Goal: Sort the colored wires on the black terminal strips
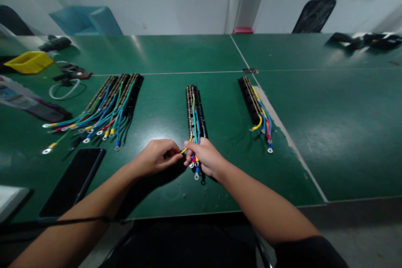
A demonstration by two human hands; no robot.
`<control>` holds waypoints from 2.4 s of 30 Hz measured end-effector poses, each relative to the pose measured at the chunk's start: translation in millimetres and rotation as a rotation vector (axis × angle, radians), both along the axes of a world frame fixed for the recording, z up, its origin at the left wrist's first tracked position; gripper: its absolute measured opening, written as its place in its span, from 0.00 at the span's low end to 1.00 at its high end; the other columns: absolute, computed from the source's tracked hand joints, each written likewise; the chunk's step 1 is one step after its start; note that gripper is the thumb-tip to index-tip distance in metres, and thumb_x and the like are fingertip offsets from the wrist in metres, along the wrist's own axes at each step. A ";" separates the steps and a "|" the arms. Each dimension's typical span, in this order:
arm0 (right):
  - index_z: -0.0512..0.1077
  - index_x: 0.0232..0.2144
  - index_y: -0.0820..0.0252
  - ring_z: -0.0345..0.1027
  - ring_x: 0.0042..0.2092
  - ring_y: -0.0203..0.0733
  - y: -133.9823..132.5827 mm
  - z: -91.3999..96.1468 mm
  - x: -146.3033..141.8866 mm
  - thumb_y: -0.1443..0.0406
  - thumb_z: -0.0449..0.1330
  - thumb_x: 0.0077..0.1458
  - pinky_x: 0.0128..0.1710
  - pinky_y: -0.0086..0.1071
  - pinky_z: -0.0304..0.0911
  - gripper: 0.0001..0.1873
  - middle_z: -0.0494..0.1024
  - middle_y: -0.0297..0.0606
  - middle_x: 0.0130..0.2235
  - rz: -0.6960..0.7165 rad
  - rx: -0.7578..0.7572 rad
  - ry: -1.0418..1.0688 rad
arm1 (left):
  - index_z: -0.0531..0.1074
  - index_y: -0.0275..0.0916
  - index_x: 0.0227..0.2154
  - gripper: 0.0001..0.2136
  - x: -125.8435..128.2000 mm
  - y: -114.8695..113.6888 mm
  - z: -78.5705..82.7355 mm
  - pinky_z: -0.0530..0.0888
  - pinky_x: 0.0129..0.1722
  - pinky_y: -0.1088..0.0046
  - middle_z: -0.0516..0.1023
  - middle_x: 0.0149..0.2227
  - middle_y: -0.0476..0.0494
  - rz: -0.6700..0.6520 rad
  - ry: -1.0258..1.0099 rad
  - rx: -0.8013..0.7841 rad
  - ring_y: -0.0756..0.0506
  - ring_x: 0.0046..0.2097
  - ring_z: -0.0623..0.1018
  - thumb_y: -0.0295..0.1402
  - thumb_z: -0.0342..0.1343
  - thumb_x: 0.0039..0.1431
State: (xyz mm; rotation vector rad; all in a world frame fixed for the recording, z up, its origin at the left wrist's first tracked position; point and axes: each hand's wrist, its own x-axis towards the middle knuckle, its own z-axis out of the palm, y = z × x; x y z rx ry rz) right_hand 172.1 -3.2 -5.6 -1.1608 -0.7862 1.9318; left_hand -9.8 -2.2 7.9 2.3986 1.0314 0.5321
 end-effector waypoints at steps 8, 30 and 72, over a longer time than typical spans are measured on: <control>0.66 0.26 0.63 0.63 0.16 0.31 0.4 2.8 0.8 0.69 0.57 0.55 0.18 0.26 0.65 0.06 0.65 0.27 0.16 0.015 -0.037 0.026 | 0.70 0.37 0.30 0.09 0.2 -0.6 0.9 0.63 0.27 0.78 0.73 0.26 0.49 -0.003 -0.019 -0.011 0.53 0.26 0.70 0.36 0.51 0.61; 0.67 0.27 0.64 0.62 0.18 0.31 1.5 4.8 3.0 0.69 0.59 0.54 0.20 0.29 0.69 0.05 0.65 0.28 0.17 0.023 -0.063 0.118 | 0.71 0.37 0.31 0.08 0.2 -0.9 0.7 0.63 0.27 0.78 0.74 0.26 0.49 0.004 -0.042 -0.018 0.53 0.26 0.70 0.36 0.53 0.60; 0.65 0.26 0.62 0.62 0.17 0.31 0.7 2.0 0.3 0.69 0.58 0.55 0.19 0.27 0.67 0.07 0.64 0.26 0.16 0.015 -0.024 0.041 | 0.69 0.37 0.31 0.09 0.3 -0.7 -1.4 0.61 0.26 0.78 0.73 0.25 0.50 0.001 -0.021 -0.042 0.53 0.26 0.69 0.37 0.51 0.61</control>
